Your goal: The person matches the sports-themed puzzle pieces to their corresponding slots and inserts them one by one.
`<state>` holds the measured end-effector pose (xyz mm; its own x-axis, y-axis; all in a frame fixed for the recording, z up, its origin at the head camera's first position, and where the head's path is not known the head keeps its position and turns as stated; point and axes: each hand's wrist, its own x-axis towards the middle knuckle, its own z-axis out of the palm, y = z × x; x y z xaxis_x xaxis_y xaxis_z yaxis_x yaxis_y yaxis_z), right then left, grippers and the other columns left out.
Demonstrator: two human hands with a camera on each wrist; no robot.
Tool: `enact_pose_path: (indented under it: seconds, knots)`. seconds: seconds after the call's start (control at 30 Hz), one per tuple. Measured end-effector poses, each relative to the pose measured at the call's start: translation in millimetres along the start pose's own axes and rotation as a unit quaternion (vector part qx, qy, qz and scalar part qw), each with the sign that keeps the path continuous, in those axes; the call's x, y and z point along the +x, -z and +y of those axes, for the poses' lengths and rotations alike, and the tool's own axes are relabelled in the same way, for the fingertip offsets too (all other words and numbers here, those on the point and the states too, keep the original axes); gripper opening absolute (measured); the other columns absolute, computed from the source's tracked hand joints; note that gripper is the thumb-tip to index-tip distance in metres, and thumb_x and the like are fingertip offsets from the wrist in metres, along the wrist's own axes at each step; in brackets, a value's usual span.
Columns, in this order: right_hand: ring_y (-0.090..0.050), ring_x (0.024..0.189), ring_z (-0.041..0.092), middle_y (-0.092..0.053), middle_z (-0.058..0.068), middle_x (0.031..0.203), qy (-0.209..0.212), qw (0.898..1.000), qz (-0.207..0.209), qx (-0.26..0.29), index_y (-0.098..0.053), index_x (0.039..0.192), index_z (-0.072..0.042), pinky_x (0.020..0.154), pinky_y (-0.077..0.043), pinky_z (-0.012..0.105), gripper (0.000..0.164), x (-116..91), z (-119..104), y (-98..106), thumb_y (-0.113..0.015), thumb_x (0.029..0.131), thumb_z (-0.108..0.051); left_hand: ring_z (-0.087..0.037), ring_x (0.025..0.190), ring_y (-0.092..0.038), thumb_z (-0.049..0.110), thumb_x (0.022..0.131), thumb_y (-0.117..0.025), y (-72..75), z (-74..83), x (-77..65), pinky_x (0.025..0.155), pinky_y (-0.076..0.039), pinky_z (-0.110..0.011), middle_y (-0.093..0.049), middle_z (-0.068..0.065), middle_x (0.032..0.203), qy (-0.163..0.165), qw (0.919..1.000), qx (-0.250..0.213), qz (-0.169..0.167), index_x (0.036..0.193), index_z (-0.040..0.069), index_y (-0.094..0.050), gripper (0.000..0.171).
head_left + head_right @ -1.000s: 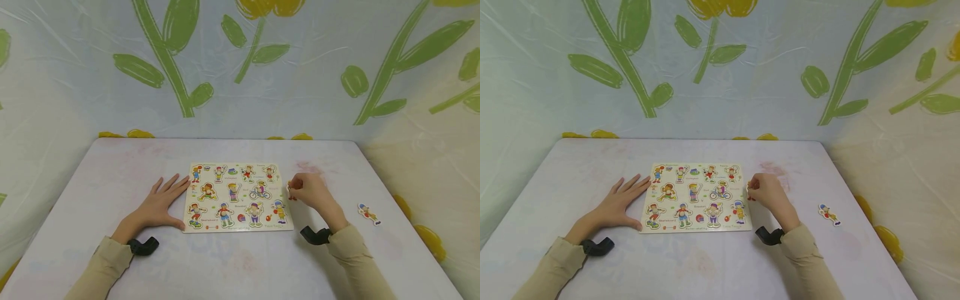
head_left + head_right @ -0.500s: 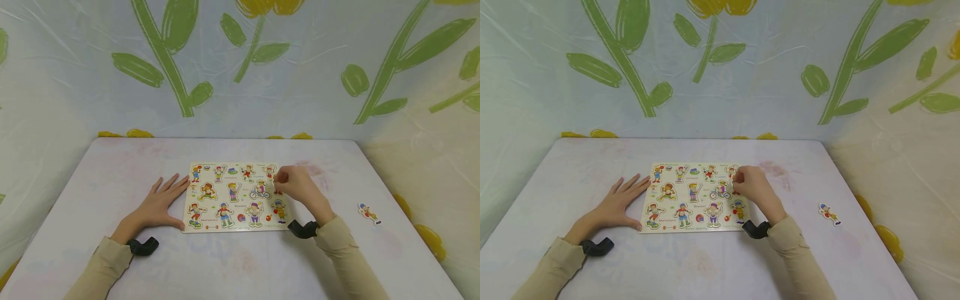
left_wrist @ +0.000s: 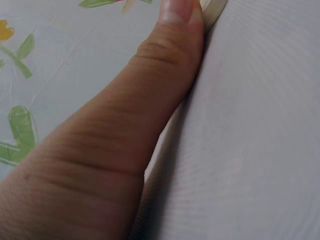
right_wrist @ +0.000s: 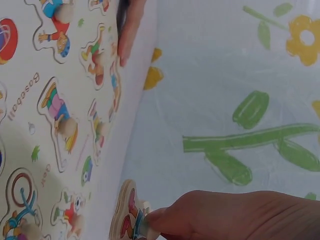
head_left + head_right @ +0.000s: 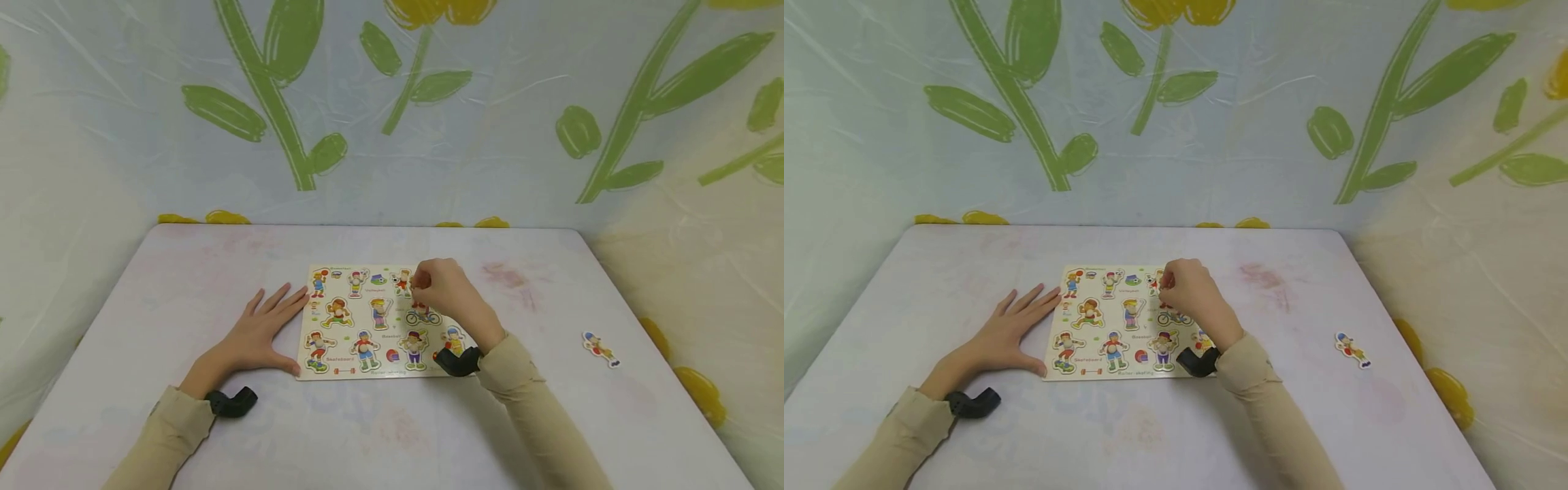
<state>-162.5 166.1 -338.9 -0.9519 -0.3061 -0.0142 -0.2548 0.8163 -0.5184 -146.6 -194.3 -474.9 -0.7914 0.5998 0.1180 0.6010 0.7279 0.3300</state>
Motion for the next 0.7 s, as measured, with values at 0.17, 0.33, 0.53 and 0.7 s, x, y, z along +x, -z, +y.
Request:
enact_pose_path:
  seconds: [0.17,0.33,0.53,0.7]
  knots:
    - [-0.056,0.064,0.019,-0.064,0.004,0.074,0.001,1.000,-0.012,0.001,-0.070,0.085,-0.003,0.058,-0.049,0.031,0.004,9,-16,-6,-0.068,0.082,-0.003,-0.031,0.152,-0.006,0.092,0.057,-0.063,0.6,0.1,-0.1,0.117,0.004,-0.059,-0.017,0.003,0.166,0.003,1.0000,0.003,-0.002,0.160,0.018,-0.022,0.133]
    - [-0.058,0.063,0.018,-0.066,0.003,0.074,0.010,1.000,-0.027,0.003,-0.071,0.086,-0.003,0.059,-0.049,0.031,0.004,20,-30,-12,-0.068,0.084,-0.005,-0.031,0.152,-0.007,0.091,0.056,-0.063,0.1,-1.4,-0.1,0.117,0.004,-0.059,-0.018,0.002,0.166,0.003,1.0000,0.003,0.002,0.160,0.017,-0.023,0.134]
    - [-0.060,0.066,0.018,-0.067,0.002,0.075,0.013,0.999,-0.039,0.004,-0.072,0.086,-0.004,0.060,-0.049,0.031,0.004,35,-45,-20,-0.069,0.084,-0.005,-0.029,0.152,-0.004,0.093,0.056,-0.060,-0.6,-2.7,0.6,0.118,0.005,-0.058,-0.014,0.004,0.166,0.006,0.9999,0.008,-0.008,0.160,0.019,-0.020,0.134]
    - [-0.062,0.067,0.018,-0.068,0.003,0.077,0.019,0.999,-0.039,0.011,-0.072,0.084,-0.005,0.060,-0.051,0.030,0.002,46,-57,-29,-0.070,0.084,-0.005,-0.029,0.152,-0.004,0.093,0.056,-0.060,-0.3,-2.8,0.7,0.118,0.005,-0.058,-0.015,0.004,0.166,0.006,0.9999,0.006,-0.010,0.160,0.019,-0.020,0.134]
